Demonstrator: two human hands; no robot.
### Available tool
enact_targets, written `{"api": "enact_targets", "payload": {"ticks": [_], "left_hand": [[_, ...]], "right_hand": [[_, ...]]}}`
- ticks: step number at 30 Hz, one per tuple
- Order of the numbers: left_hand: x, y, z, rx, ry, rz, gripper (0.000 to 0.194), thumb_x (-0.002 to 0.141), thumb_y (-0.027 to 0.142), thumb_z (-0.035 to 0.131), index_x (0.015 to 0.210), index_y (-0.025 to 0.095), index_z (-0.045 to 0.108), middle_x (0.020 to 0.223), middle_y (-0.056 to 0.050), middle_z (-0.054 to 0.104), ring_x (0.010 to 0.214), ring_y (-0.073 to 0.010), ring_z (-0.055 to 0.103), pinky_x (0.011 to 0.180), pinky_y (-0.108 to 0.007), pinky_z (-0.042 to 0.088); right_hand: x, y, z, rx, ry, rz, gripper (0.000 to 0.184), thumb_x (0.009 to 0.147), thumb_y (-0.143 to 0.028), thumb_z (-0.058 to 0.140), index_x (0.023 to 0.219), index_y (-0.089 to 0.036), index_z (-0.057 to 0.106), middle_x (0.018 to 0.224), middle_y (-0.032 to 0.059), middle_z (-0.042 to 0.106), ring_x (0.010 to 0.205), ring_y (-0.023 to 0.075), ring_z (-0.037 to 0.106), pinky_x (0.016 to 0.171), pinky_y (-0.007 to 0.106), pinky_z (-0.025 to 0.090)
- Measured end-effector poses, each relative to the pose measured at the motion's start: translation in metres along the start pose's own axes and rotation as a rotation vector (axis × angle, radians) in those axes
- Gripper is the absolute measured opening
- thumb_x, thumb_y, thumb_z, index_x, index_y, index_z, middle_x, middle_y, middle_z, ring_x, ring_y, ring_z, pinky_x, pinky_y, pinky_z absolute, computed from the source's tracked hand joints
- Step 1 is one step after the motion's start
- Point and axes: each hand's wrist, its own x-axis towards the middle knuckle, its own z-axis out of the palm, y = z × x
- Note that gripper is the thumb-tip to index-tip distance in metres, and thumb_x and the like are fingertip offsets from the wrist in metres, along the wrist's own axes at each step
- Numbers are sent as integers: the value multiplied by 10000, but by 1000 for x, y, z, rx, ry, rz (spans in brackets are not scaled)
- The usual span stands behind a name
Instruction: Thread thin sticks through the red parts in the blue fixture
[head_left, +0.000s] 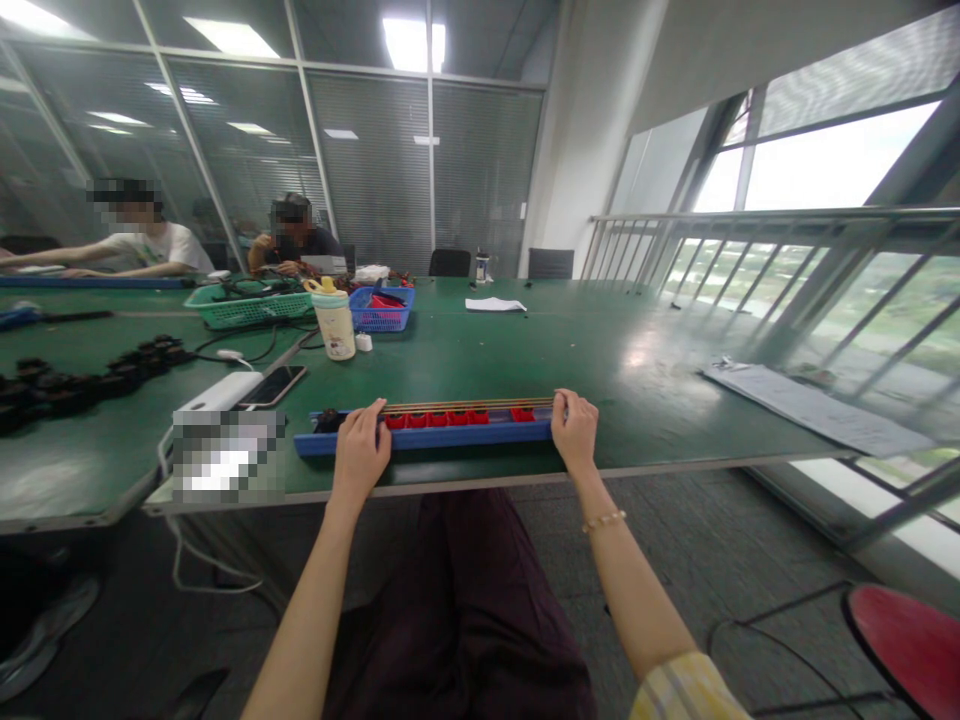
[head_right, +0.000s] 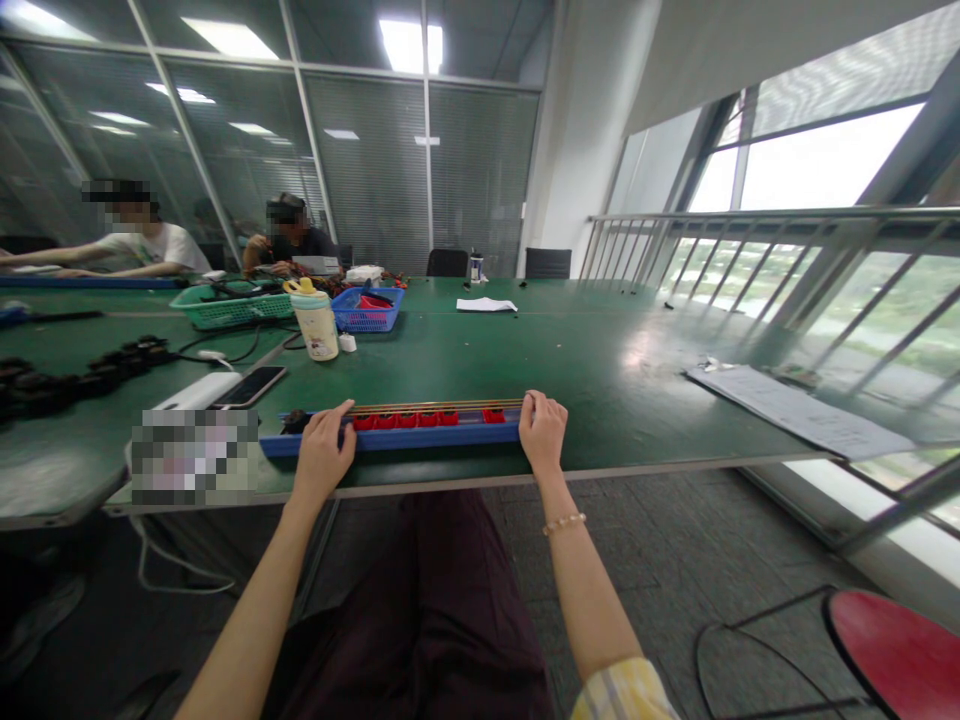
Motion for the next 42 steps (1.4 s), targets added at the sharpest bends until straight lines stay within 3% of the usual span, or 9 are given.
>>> {"api": "enact_targets", "payload": {"ticks": [6,14,23,42], "left_hand": [[1,2,-2,-23,2,-3,422,919,236,400,1316,159,520,1266,-123,630,1154,-267,544,1046,-450,424],[0,-1,1,-29,2,5,408,930,236,402,1308,145,529,1297,-128,608,1161,-262,524,1055,-447,423],[1,2,-2,-4,28,21,371,931,224,418,1262,172,577,1262,-117,603,1158,-263,508,1058,-438,417],[1,2,-2,7,50,2,375,906,223,446,1247,169,592,1192,-146,553,1138,-281,494,1031,-456,419]], "right_hand": [[1,-1,-1,33,-54,-18,384,1010,-368,314,1081,-174,638,983,112,712,920,236,601,883,365,380],[1,-1,-1,-3,1,92,406,1005,-372,320,1096,-152,649,1023,131,713,945,243,603,883,359,373],[-1,0,1,-31,-112,-2,411,1017,-360,319,1080,-196,690,1074,85,724,989,215,593,935,360,307],[0,1,-1,39,-96,-7,388,1005,-373,363,1006,-200,710,977,81,726,951,217,584,900,350,342]]}}
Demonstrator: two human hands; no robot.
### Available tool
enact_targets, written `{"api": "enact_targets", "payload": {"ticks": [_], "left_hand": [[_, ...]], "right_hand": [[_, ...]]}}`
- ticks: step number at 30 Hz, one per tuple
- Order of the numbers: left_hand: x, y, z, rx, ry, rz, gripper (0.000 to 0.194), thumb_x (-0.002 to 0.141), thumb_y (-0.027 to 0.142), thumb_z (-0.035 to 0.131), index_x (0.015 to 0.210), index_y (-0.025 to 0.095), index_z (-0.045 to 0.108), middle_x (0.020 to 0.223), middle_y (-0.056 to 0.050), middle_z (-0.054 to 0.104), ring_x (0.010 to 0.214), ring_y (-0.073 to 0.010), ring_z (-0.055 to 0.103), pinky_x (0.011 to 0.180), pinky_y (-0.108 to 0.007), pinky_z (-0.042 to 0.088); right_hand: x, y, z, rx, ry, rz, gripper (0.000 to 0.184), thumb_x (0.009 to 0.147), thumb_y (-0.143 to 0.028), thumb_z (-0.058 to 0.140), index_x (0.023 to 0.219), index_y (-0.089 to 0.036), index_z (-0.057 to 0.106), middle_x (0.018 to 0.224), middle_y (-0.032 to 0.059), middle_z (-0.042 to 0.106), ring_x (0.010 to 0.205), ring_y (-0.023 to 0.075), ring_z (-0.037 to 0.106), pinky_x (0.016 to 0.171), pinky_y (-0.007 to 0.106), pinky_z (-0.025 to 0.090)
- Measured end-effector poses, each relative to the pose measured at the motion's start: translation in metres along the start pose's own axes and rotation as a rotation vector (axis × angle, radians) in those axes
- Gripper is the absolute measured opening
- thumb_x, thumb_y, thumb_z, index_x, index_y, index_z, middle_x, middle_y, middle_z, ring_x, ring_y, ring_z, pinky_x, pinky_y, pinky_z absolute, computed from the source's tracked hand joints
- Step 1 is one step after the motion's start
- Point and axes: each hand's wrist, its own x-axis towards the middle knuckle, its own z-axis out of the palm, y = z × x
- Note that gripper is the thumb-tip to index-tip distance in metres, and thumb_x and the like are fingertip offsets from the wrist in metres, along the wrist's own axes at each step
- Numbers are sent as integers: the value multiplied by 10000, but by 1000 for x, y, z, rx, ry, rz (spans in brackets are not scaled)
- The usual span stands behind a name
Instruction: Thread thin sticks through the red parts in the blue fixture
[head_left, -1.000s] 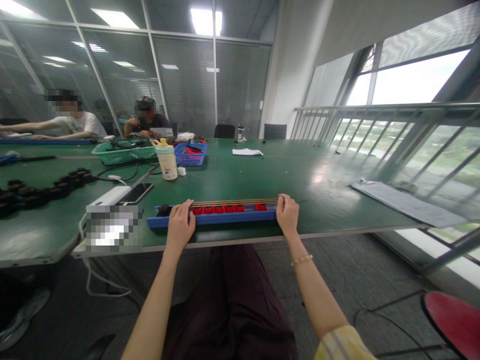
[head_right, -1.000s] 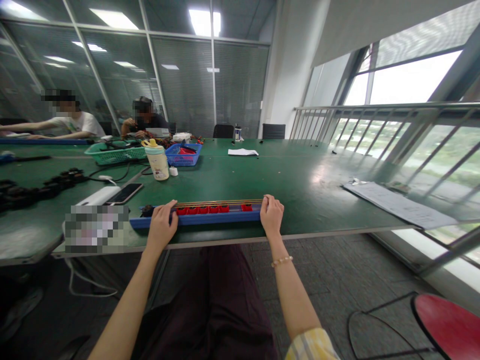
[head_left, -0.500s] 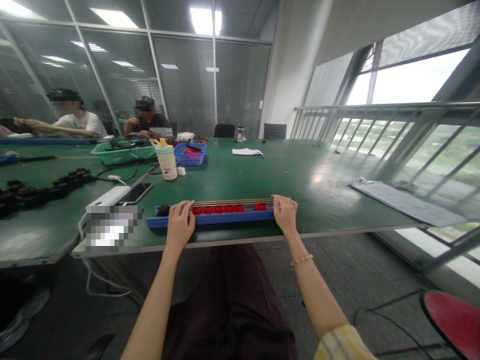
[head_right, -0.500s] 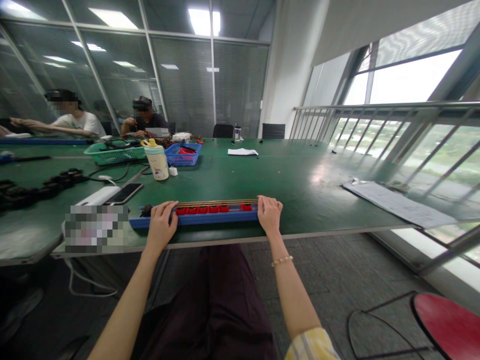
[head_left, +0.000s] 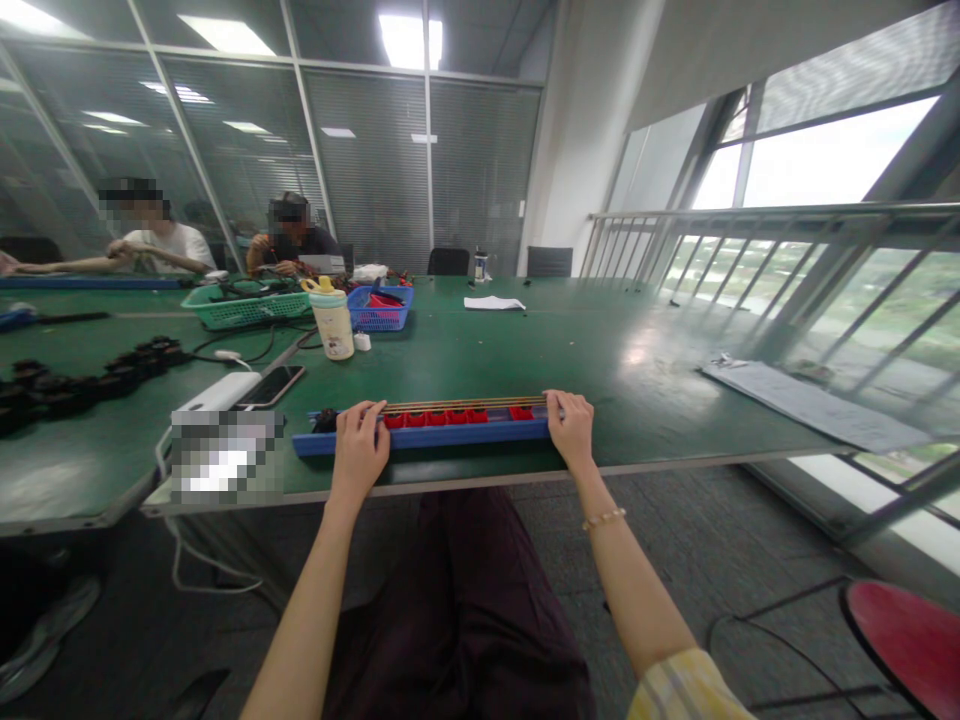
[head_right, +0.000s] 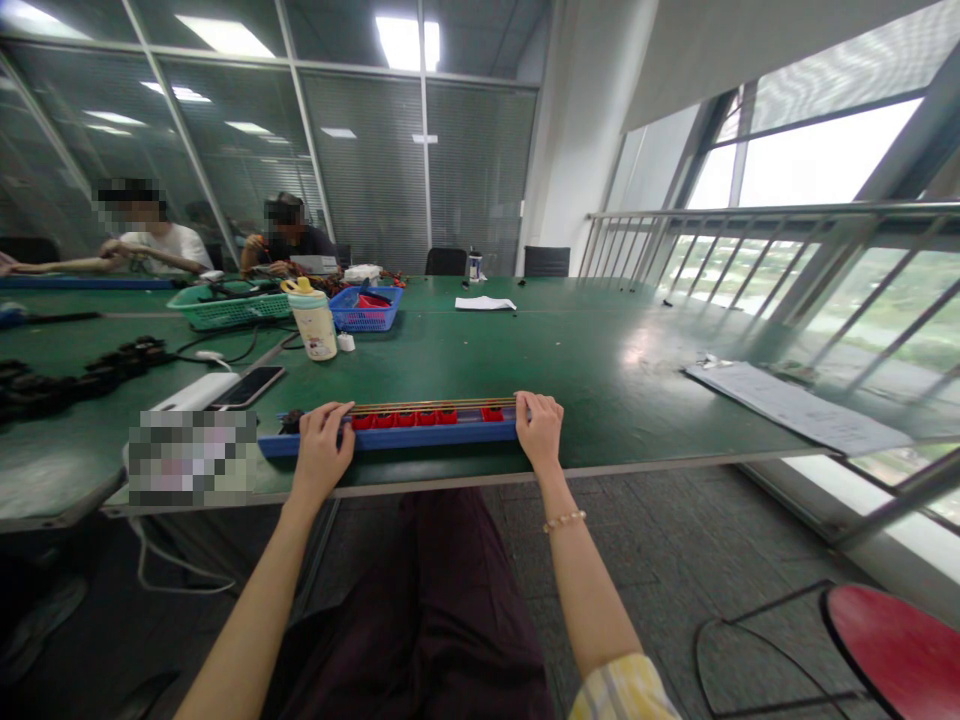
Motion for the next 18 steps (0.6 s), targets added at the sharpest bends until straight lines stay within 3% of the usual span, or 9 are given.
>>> {"api": "enact_targets", "payload": {"ticks": [18], "left_hand": [[1,2,-3,-50,-37,58,403,915,189,418,1286,211,575,1264,-69,638,1128,-247,512,1061,-450,390]], "right_hand": [[1,5,2,59,99,40,459,1021,-374,285,1005,-163,693,967,125,714,930,229,580,891,375,388]]}}
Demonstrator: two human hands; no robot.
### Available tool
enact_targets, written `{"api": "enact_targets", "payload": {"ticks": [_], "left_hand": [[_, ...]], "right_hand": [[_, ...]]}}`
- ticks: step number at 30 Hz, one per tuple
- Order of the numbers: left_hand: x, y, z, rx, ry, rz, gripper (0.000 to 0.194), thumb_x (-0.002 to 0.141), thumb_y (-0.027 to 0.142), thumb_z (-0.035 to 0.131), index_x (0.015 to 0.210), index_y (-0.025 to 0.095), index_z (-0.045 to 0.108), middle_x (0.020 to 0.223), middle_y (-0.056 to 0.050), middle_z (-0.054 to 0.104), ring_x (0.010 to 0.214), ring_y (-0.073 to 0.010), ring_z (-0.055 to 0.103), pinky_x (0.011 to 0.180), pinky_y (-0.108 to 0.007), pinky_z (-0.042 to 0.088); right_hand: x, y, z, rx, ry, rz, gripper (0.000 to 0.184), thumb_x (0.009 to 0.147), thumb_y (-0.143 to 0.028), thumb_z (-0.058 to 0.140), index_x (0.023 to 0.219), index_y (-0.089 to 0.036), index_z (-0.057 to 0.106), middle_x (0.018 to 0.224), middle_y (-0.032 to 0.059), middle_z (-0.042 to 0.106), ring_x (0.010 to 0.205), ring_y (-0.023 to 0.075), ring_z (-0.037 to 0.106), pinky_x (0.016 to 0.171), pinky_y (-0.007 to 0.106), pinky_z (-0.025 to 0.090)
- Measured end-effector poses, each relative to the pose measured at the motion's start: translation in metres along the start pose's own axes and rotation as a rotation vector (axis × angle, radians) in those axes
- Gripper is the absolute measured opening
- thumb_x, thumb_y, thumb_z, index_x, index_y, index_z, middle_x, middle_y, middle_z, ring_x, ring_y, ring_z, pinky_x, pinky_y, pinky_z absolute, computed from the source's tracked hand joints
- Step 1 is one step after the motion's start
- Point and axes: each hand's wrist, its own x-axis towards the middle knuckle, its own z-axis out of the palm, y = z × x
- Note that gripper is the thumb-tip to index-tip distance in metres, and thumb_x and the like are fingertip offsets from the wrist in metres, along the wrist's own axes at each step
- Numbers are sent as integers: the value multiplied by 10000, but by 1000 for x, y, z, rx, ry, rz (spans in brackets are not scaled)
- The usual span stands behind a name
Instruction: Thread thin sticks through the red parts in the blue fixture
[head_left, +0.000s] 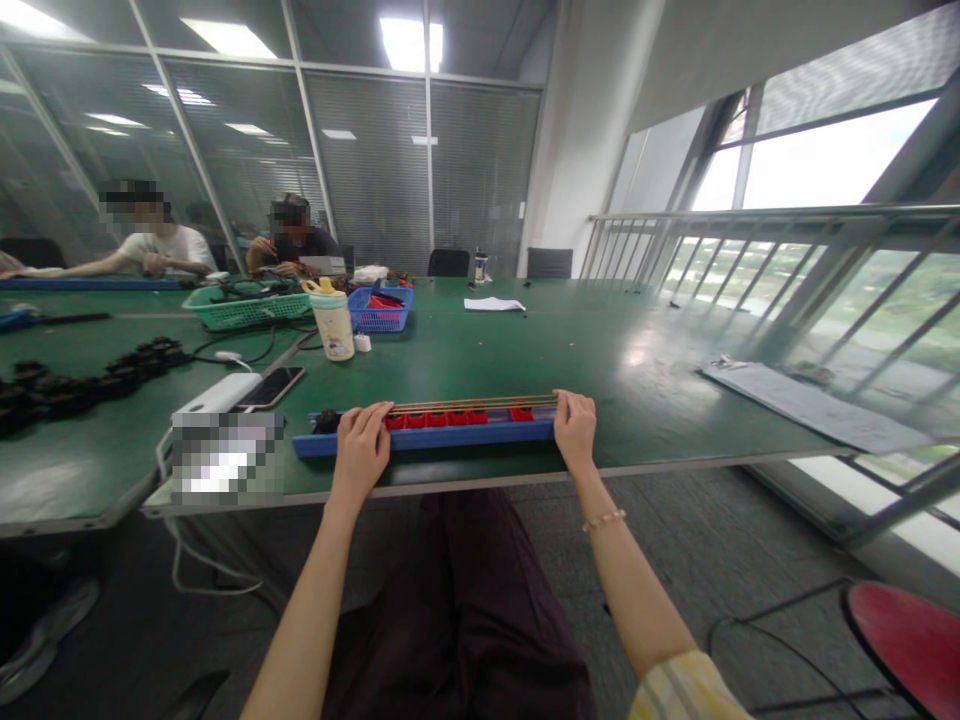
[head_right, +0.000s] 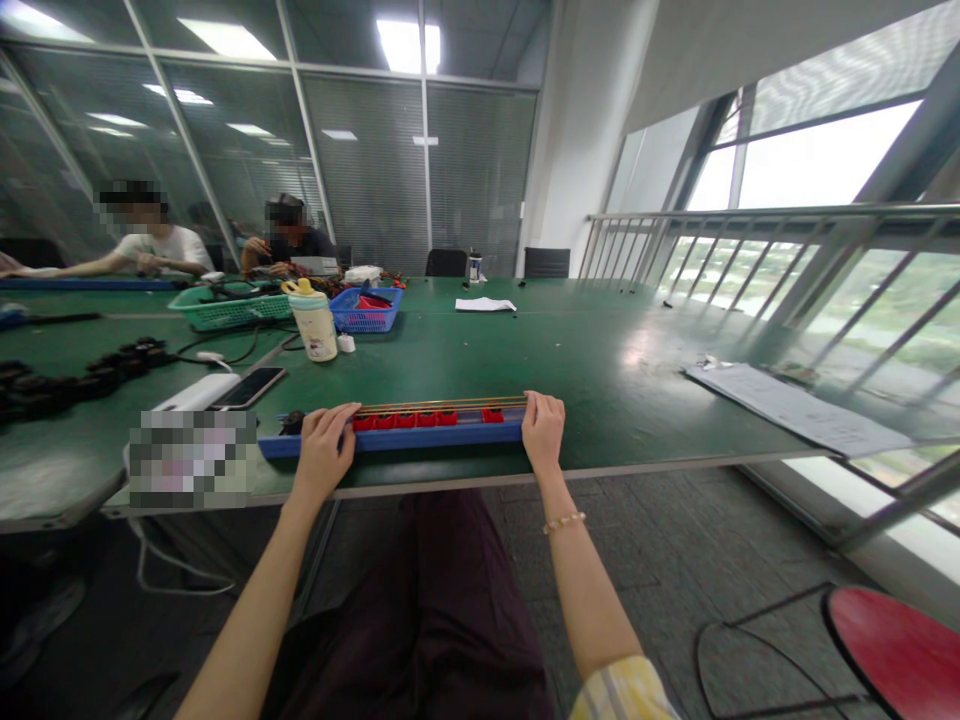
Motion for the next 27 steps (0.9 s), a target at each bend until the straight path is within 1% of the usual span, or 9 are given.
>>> {"api": "enact_targets", "payload": {"ticks": [7,11,14,19,23,27], "left_hand": [[0,1,0,0,-2,-25,423,894,190,430,1286,228,586,1286,-88,617,1152,-263,503,1054,-476,396],[-1,1,-1,31,-8,-22,403,898,188,434,1255,228,616,1267,-86,609,1143,-271,482,1048,-462,402],[-1,1,-2,44,-11,-11,392,909,186,431,1247,228,625,1268,-81,603,1141,-266,474,1056,-454,401],[-1,0,-1,43,-6,-11,399,896,172,438,1238,235,634,1264,-82,597,1141,-265,480,1054,-454,406],[-1,0,-1,40,-7,-13,406,890,169,440,1242,237,630,1263,-86,598,1141,-266,478,1054,-457,405],[-1,-1,0,38,-4,-16,405,888,176,440,1240,239,629,1260,-88,597,1141,-271,475,1054,-458,404]], "right_hand": [[0,1,-2,6,29,50,490,1020,-402,257,1042,-165,685,971,122,701,944,238,561,910,389,388],[0,4,-4,8,82,86,489,1014,-412,270,1059,-158,686,1014,138,694,976,242,557,923,398,390],[0,6,-6,34,127,128,476,998,-446,326,1054,-148,693,1025,147,691,990,250,555,924,397,399],[0,14,-7,114,150,236,432,930,-503,487,1034,-141,697,939,122,692,923,239,572,892,380,418],[0,21,-5,163,176,313,384,894,-493,535,988,-155,691,914,100,683,880,225,577,863,365,421],[1,27,-3,234,190,360,341,864,-471,564,953,-161,673,871,72,657,824,205,569,831,346,425]]}}
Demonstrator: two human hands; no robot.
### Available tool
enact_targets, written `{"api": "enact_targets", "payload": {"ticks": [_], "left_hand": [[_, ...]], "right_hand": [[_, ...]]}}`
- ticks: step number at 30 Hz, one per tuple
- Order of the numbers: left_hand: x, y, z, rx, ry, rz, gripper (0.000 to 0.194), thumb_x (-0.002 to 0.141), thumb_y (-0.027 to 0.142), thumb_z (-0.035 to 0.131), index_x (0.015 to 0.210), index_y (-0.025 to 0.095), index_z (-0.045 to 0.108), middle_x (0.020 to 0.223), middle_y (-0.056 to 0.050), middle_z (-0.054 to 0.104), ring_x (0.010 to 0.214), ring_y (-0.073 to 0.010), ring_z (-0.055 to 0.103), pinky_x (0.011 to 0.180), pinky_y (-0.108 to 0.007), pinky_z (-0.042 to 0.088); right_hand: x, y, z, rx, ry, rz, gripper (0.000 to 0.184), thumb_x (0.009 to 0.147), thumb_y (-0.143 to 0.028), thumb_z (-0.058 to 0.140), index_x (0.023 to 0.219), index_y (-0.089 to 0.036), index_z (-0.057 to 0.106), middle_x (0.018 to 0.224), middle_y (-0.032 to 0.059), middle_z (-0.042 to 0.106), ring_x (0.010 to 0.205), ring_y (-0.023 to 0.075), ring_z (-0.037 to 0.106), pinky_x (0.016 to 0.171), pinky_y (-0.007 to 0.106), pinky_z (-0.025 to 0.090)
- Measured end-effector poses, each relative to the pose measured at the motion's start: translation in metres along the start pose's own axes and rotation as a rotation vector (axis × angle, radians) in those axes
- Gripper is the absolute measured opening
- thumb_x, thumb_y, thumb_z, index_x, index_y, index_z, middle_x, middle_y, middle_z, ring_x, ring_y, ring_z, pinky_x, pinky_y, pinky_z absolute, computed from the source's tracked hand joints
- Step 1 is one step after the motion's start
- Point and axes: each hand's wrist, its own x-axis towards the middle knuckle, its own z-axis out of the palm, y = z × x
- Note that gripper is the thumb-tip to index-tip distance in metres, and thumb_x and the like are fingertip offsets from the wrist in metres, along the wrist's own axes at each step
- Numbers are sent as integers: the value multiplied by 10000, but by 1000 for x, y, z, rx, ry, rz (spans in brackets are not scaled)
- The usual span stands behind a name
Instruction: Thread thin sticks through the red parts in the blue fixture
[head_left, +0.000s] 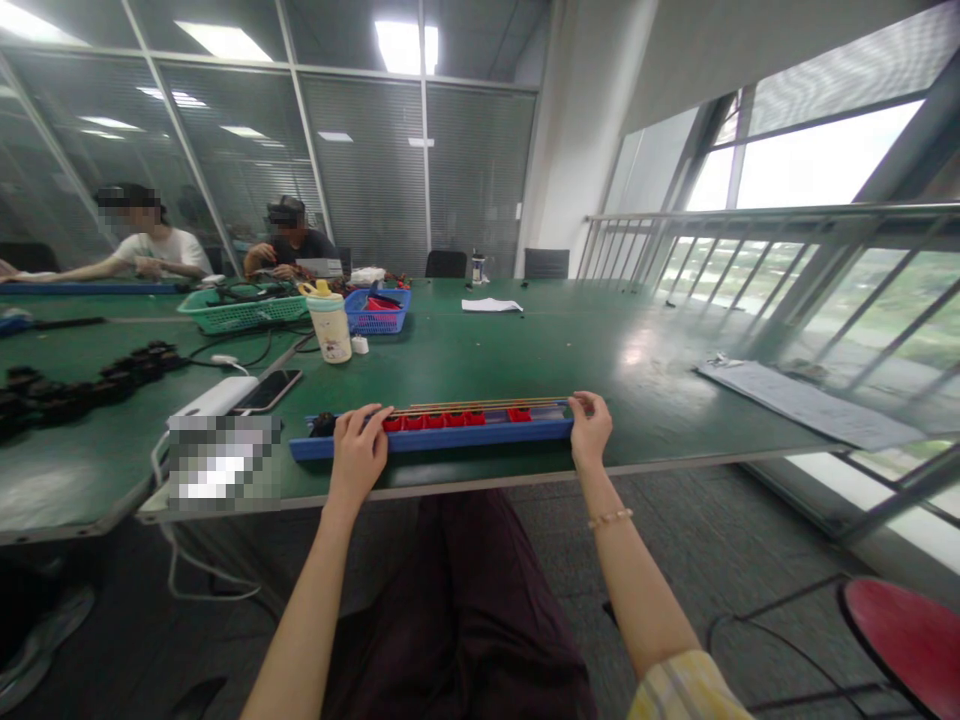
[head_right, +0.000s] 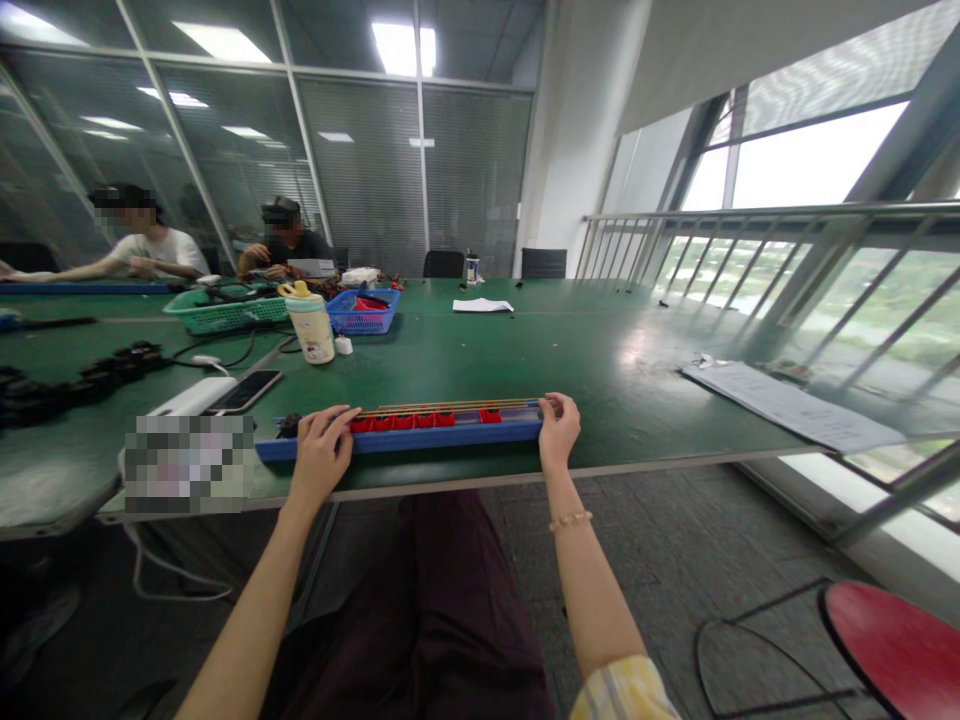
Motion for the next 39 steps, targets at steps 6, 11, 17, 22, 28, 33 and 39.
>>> {"api": "enact_targets", "payload": {"ticks": [6,11,17,22,28,33,39], "left_hand": [[1,-1,1,-4,10,-2,410,879,176,443,1235,248,633,1249,-91,596,1127,-274,486,1046,-471,410],[1,-1,1,-9,18,3,401,882,177,446,1227,245,639,1237,-93,601,1126,-273,484,1044,-465,417],[1,-1,1,-15,10,-6,412,876,187,448,1239,250,632,1234,-97,602,1127,-281,478,1038,-488,417],[1,-1,1,-13,10,-4,412,877,189,442,1239,245,630,1226,-95,602,1120,-278,478,1039,-478,415],[1,0,0,-9,7,-4,401,892,191,435,1238,242,630,1221,-94,601,1121,-275,480,1041,-467,415],[1,0,1,-9,16,6,389,901,188,430,1228,234,635,1205,-98,607,1112,-266,487,1046,-454,412],[1,-1,1,-12,20,5,398,894,183,437,1237,244,628,1209,-94,602,1117,-267,481,1050,-450,406]], "right_hand": [[2,2,0,15,1,19,376,868,-531,531,890,-169,632,891,81,653,830,204,574,801,337,433],[3,3,-3,8,111,64,430,891,-575,474,897,-165,604,874,85,645,828,205,580,801,337,445],[3,12,-2,-1,287,162,424,919,-569,416,971,-173,562,838,80,626,789,215,592,785,368,461],[6,23,-3,-54,372,199,416,923,-561,412,967,-179,571,793,78,641,711,206,616,676,339,468],[24,45,-29,-177,187,160,295,834,-463,554,824,-177,628,784,104,676,689,211,587,698,356,456],[33,63,-49,-432,-45,109,156,790,-333,586,735,-210,665,760,89,660,755,239,546,766,407,419],[30,58,-47,-641,-136,118,166,802,-265,582,822,-217,740,877,126,666,880,281,525,815,482,391]]}}
